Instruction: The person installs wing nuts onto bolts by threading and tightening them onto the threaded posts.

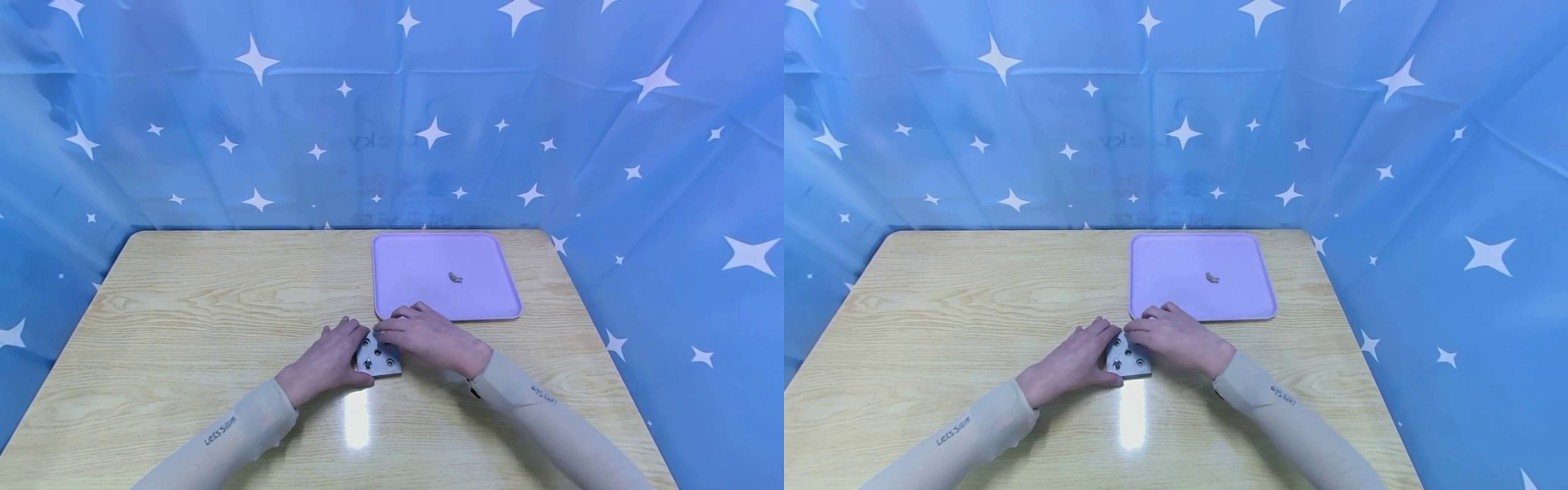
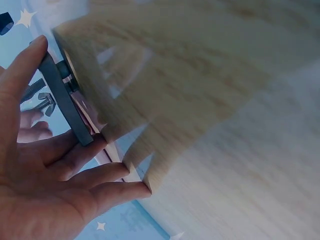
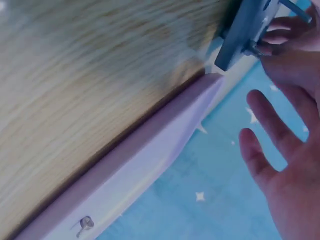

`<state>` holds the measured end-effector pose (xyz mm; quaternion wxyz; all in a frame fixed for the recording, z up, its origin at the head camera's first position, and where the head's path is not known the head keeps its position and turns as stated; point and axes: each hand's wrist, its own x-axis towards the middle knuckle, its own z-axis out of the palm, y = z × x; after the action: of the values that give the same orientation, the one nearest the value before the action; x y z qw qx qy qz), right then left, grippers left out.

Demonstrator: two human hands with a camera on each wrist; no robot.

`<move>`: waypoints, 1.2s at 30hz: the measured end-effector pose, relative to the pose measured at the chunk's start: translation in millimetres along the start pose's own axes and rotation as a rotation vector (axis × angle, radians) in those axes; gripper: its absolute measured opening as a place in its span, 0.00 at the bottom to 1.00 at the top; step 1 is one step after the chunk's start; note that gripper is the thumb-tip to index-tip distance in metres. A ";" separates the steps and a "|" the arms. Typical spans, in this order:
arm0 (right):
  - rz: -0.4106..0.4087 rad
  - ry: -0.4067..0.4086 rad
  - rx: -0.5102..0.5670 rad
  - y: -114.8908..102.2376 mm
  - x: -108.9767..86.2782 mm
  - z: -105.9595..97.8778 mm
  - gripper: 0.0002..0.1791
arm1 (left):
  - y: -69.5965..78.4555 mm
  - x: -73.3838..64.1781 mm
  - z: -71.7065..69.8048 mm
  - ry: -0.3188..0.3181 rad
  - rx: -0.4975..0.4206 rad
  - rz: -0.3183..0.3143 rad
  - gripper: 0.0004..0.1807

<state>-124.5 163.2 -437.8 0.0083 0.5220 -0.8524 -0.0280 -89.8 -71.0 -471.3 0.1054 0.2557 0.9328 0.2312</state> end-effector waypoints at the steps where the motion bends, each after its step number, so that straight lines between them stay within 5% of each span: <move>1: -0.022 -0.012 -0.023 0.7 -0.5 -0.9 0.19 | -0.2 -0.2 0.0 -0.001 0.000 0.000 0.46; 13: -0.057 0.060 -0.049 1.4 2.0 6.6 0.13 | -0.5 -0.4 -0.1 -0.009 -0.015 -0.011 0.46; 27: 0.093 0.200 -0.046 -14.0 14.6 26.0 0.03 | -0.1 -0.3 0.6 0.013 -0.005 0.004 0.47; 36: 0.078 0.144 0.043 -4.8 6.3 12.9 0.15 | -0.6 -1.0 0.4 0.016 0.001 0.011 0.47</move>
<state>-123.7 155.9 -451.0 0.0598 0.4889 -0.8698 0.0283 -89.1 -71.9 -471.8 0.0965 0.2591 0.9323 0.2333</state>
